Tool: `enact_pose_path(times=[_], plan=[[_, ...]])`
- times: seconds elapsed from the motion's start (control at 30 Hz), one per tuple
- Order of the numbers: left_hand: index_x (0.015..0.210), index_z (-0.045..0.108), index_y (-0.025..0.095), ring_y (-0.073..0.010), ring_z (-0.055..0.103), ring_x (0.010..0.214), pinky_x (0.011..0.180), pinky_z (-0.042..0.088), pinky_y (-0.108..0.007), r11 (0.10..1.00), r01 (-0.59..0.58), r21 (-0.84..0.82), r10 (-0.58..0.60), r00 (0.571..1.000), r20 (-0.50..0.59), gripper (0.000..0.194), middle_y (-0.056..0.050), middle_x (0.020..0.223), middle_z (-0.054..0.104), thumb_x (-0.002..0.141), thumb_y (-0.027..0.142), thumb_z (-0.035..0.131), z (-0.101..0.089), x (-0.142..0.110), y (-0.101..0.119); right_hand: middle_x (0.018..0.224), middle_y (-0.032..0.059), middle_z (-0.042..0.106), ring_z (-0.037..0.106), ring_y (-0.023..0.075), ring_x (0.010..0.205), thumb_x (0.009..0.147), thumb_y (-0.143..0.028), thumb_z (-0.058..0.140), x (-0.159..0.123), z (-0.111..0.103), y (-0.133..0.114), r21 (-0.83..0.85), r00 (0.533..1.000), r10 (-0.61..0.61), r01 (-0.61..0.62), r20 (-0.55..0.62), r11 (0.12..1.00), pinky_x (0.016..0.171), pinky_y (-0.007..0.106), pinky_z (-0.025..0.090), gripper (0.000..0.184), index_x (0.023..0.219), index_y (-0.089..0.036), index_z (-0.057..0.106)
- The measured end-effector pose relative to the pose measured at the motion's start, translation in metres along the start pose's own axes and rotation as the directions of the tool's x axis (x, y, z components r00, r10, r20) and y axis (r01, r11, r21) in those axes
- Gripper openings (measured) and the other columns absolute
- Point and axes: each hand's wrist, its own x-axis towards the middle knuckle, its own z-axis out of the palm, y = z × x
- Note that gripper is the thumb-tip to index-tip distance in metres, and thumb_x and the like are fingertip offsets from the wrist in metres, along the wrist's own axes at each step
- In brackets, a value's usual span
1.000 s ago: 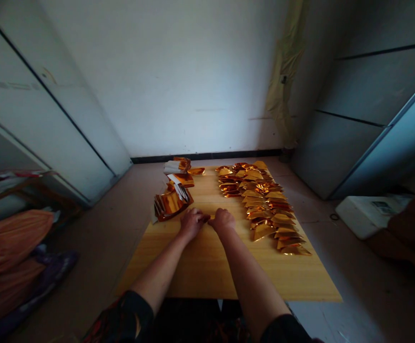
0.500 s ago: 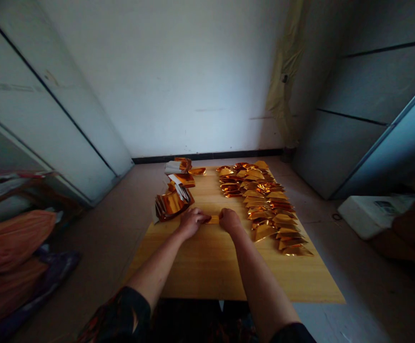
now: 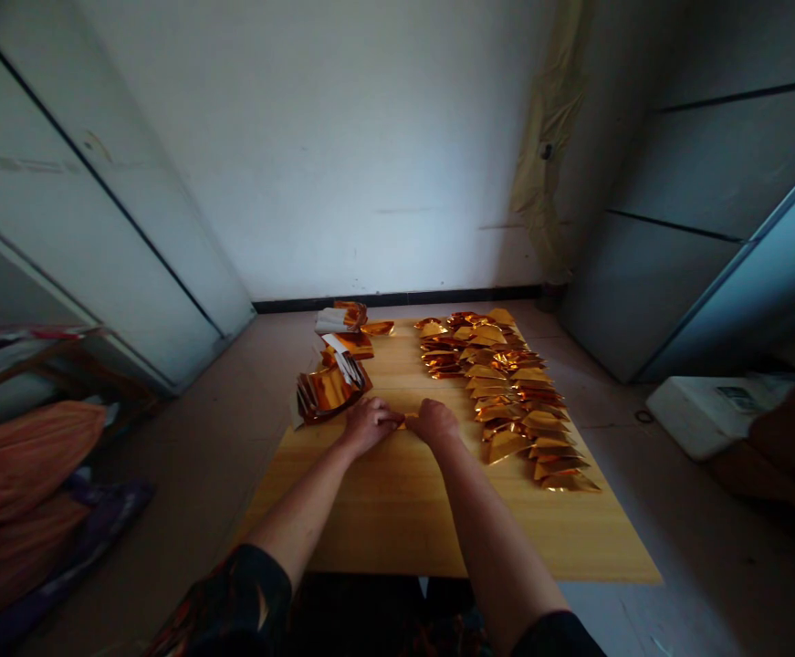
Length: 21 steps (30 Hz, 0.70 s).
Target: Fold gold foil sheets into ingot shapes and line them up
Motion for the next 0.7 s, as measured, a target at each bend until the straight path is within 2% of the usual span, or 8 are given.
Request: enact_pose_path(times=[0.07, 0.13, 0.3, 0.4, 0.47, 0.7], plan=[[0.096, 0.071, 0.04, -0.0205, 0.049, 0.101, 0.085, 0.035, -0.034, 1.0, 0.015, 0.013, -0.015, 1.0, -0.004, 0.019, 0.0, 0.101, 0.062, 0.081, 0.037, 0.06, 0.001, 0.0, 0.001, 0.107, 0.0191, 0.065, 0.062, 0.0272, 0.099, 0.077, -0.056, 0.056, -0.004, -0.002, -0.008, -0.023, 0.999, 0.03, -0.03, -0.013, 0.999, 0.074, 0.029, 0.045, 0.057, 0.109, -0.01, 0.061], [0.098, 0.07, 0.04, -0.0206, 0.049, 0.1, 0.085, 0.035, -0.034, 1.0, 0.019, 0.017, -0.019, 1.0, -0.002, 0.02, -0.001, 0.101, 0.062, 0.082, 0.034, 0.059, 0.001, -0.001, 0.002, 0.108, 0.0192, 0.064, 0.062, 0.0268, 0.099, 0.073, -0.057, 0.06, -0.007, -0.003, -0.013, -0.041, 0.998, 0.063, -0.063, -0.014, 0.997, 0.075, 0.029, 0.045, 0.061, 0.112, -0.01, 0.059], [0.098, 0.07, 0.041, -0.0194, 0.049, 0.098, 0.084, 0.034, -0.033, 1.0, -0.005, 0.009, 0.005, 1.0, 0.0, 0.021, 0.0, 0.099, 0.062, 0.084, 0.033, 0.058, 0.001, -0.001, 0.0, 0.108, 0.0125, 0.066, 0.062, 0.0211, 0.098, 0.074, -0.036, 0.066, -0.005, -0.004, -0.005, -0.046, 0.999, 0.028, -0.026, 0.024, 0.999, 0.072, 0.023, 0.043, 0.042, 0.11, -0.015, 0.061], [0.099, 0.07, 0.042, -0.0189, 0.048, 0.098, 0.084, 0.034, -0.033, 1.0, -0.028, 0.014, 0.028, 1.0, 0.007, 0.021, 0.0, 0.1, 0.061, 0.085, 0.032, 0.056, 0.001, -0.002, -0.001, 0.1, 0.0082, 0.069, 0.063, 0.0178, 0.092, 0.075, -0.021, 0.061, 0.0, -0.005, 0.006, 0.01, 0.999, -0.032, 0.032, 0.03, 0.999, 0.067, 0.021, 0.041, 0.025, 0.099, -0.017, 0.065], [0.101, 0.069, 0.042, -0.0192, 0.048, 0.1, 0.085, 0.034, -0.033, 0.999, -0.031, 0.017, 0.031, 0.999, 0.015, 0.023, 0.0, 0.101, 0.061, 0.086, 0.031, 0.055, 0.0, -0.003, -0.002, 0.098, 0.0069, 0.07, 0.063, 0.0163, 0.09, 0.075, -0.014, 0.057, 0.003, -0.004, 0.011, 0.031, 0.998, -0.061, 0.06, 0.018, 0.998, 0.067, 0.02, 0.04, 0.021, 0.094, -0.017, 0.067], [0.105, 0.067, 0.042, -0.0194, 0.046, 0.102, 0.088, 0.033, -0.034, 1.0, -0.019, 0.022, 0.018, 0.999, 0.047, 0.028, -0.001, 0.105, 0.06, 0.088, 0.027, 0.051, 0.003, -0.003, -0.003, 0.096, 0.0056, 0.07, 0.063, 0.0155, 0.088, 0.078, -0.014, 0.051, 0.01, 0.003, 0.018, 0.06, 0.998, -0.07, 0.071, -0.006, 0.996, 0.067, 0.02, 0.039, 0.022, 0.092, -0.018, 0.068]])
